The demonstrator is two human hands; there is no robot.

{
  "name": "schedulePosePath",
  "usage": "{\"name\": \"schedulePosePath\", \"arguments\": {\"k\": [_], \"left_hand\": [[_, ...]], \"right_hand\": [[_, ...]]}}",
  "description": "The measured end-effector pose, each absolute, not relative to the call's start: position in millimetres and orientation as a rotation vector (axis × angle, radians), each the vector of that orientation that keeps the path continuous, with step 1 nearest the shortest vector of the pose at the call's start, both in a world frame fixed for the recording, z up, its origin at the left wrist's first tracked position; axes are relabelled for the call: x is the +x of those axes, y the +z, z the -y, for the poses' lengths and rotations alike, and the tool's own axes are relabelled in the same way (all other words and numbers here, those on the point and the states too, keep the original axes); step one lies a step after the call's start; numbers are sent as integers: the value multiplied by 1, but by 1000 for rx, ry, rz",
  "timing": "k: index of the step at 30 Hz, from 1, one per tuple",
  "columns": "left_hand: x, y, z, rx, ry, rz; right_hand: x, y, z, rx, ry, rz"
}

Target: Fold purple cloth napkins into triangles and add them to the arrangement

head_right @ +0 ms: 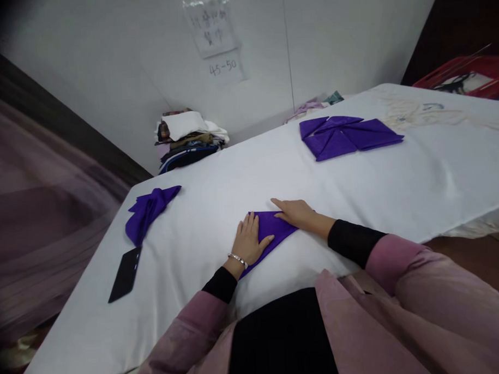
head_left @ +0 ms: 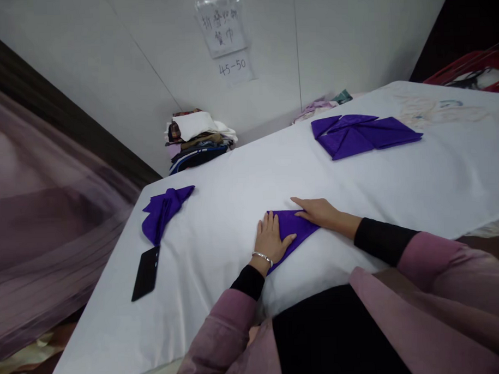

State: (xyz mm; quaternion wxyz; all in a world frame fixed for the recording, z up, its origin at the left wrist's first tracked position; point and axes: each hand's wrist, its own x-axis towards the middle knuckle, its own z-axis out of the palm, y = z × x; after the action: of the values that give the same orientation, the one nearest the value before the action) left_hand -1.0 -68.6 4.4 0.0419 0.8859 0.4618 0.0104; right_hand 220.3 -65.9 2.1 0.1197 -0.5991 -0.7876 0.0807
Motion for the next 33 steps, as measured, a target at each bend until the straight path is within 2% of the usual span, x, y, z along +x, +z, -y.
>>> {"name": "schedulePosePath", "arguments": {"k": [5, 12, 16, 26, 33], "left_hand": [[-1, 3, 68, 2714, 28, -1415], [-2, 3, 68, 2705, 19, -1418], [-2, 3, 68, 2709, 28, -1414], [-2, 4, 69, 2710, 22, -1409], [-2, 4, 69, 2719, 32, -1412]], "right_hand": [[268, 1, 85, -1595, 402, 2203], [301, -2, 105, -1358, 994, 1774], [302, -4, 104, -1337, 1116, 1658], [308, -4, 93, -1454, 1040, 1807], [318, 14, 100, -1808, 571, 1979]]}}
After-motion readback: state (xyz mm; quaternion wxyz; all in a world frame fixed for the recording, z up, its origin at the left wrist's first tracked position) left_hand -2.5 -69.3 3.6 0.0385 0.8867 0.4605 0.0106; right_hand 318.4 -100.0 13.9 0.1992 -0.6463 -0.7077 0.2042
